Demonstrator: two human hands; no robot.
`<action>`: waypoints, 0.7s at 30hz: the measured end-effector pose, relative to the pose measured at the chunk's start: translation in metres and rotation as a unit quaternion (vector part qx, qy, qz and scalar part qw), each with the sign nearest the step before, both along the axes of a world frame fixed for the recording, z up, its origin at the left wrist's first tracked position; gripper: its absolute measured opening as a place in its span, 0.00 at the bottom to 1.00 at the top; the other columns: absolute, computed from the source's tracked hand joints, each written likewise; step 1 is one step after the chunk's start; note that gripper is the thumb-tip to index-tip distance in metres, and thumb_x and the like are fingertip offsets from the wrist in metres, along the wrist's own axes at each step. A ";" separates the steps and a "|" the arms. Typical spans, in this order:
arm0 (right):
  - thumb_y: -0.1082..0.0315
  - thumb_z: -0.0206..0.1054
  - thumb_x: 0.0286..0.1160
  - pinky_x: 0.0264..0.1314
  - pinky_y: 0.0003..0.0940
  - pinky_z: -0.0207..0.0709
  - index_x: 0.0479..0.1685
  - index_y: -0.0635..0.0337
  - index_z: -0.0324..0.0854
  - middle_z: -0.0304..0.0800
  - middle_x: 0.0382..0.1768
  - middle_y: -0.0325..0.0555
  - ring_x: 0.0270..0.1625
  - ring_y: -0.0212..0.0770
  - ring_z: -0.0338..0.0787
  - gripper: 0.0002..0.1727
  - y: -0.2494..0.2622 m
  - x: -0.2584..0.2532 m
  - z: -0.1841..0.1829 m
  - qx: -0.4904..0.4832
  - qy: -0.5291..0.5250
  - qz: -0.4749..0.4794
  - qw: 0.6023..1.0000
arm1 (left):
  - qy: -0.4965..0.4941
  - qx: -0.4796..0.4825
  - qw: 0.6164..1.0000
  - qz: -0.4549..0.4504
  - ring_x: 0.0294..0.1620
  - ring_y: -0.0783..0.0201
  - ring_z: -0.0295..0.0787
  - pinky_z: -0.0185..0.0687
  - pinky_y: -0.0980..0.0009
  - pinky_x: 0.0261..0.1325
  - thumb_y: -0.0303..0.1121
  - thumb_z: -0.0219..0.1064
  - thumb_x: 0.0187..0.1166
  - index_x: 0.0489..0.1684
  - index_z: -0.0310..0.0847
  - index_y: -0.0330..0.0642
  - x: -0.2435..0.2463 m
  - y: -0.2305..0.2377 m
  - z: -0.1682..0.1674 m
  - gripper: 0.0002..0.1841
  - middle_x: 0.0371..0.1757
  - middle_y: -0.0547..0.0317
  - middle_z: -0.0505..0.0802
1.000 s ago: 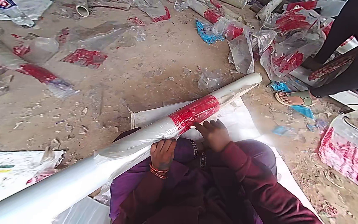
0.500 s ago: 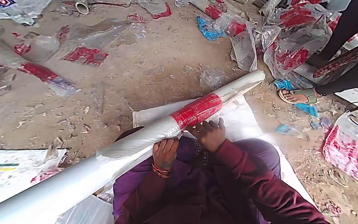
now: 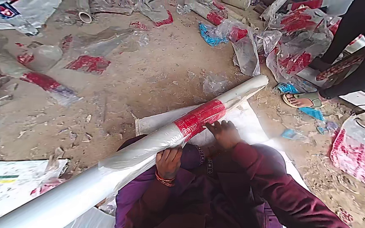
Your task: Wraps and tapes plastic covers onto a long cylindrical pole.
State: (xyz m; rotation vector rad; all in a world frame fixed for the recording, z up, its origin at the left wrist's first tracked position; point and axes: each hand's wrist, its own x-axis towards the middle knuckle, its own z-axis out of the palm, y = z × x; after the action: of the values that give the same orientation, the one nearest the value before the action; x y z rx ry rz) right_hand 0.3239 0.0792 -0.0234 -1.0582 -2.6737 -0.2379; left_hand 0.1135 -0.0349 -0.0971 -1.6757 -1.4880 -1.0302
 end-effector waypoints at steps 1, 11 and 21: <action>0.82 0.66 0.68 0.33 0.58 0.81 0.56 0.59 0.92 0.90 0.30 0.64 0.33 0.68 0.92 0.19 0.001 0.002 0.000 -0.021 0.005 -0.022 1.000 | 0.001 0.005 1.000 0.000 0.28 0.59 0.80 0.68 0.65 0.45 0.30 0.61 0.80 0.25 0.89 0.45 0.000 0.000 0.000 0.13 0.20 0.61 0.85; 0.58 0.62 0.85 0.79 0.65 0.67 0.75 0.64 0.80 0.87 0.65 0.67 0.72 0.69 0.82 0.25 -0.081 -0.008 -0.048 -0.403 0.111 -0.070 0.906 | -0.002 -0.003 1.000 0.014 0.29 0.58 0.80 0.67 0.64 0.47 0.32 0.61 0.80 0.21 0.87 0.45 0.003 0.001 0.004 0.14 0.19 0.59 0.85; 0.43 0.55 0.90 0.49 0.44 0.88 0.54 0.72 0.83 0.93 0.39 0.56 0.39 0.46 0.94 0.33 -0.046 -0.068 -0.023 -0.714 0.309 -0.099 0.621 | -0.017 -0.024 1.000 0.009 0.30 0.62 0.81 0.71 0.67 0.50 0.36 0.57 0.79 0.21 0.89 0.47 0.005 -0.005 0.005 0.17 0.19 0.61 0.85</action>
State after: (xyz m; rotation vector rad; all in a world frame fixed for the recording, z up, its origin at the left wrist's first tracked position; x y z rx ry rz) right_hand 0.2560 0.0331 -0.0459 -1.2827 -1.6407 2.0889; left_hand 0.1185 -0.0396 -0.0925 -1.6827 -1.5572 -1.0254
